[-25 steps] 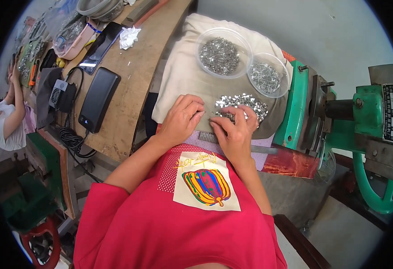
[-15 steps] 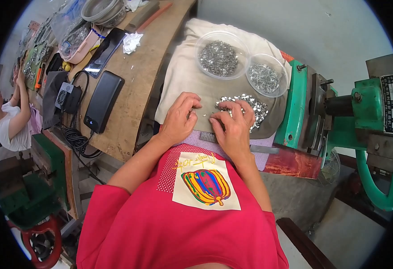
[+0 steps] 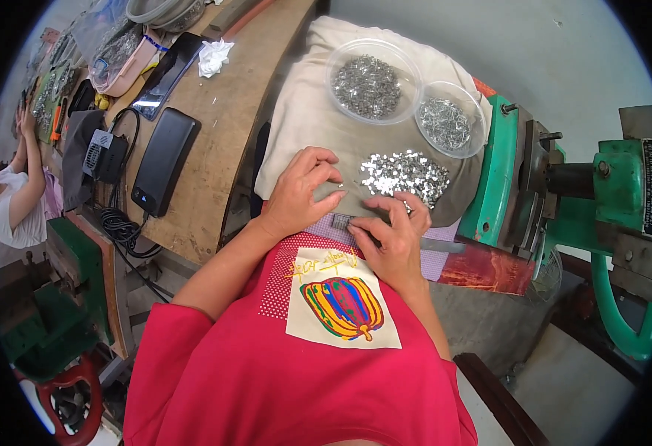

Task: The person assembles small metal circles and metal strips by hand, then uses a manual press to join the components.

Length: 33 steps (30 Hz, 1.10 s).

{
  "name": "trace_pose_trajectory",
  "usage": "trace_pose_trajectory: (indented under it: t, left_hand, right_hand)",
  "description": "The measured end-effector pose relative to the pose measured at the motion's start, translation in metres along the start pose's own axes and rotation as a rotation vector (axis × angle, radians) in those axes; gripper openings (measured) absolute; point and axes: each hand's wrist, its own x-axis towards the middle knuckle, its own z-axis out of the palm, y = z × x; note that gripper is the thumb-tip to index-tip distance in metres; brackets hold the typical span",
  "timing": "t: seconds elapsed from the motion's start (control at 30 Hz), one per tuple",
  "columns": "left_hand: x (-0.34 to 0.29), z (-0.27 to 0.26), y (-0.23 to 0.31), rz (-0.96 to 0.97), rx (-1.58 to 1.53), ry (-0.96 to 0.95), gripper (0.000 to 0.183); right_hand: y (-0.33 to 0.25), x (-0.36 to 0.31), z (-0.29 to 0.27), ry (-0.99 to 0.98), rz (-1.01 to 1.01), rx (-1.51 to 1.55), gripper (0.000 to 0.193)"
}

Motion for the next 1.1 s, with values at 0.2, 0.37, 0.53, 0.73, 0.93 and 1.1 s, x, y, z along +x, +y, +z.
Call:
trace_pose_trajectory:
  t: [0.2,0.37,0.53,0.73,0.93,1.1]
  left_hand:
    - [0.0,0.0,0.0,0.008,0.017,-0.009,0.015]
    - [-0.001,0.002,-0.003,0.014,0.013,0.005,0.012]
    - [-0.001,0.003,-0.004,0.013,-0.002,0.014,0.012]
    - [0.0,0.002,-0.003,0.01,-0.009,0.009,0.012]
    - [-0.001,0.002,-0.005,0.02,-0.018,0.01,0.012]
    - [0.0,0.003,-0.002,-0.037,-0.076,0.036,0.018]
  right_hand:
    - [0.002,-0.009,-0.014,-0.052,0.054,-0.01,0.031]
    - [0.004,-0.014,-0.009,-0.045,0.044,-0.023,0.028]
    - [0.006,-0.013,-0.013,-0.052,0.008,-0.036,0.027]
    - [0.006,-0.008,-0.026,-0.145,0.044,0.03,0.02]
    - [0.013,0.008,-0.023,-0.191,0.018,0.08,0.01]
    - [0.009,0.027,-0.015,-0.236,-0.037,0.095,0.005]
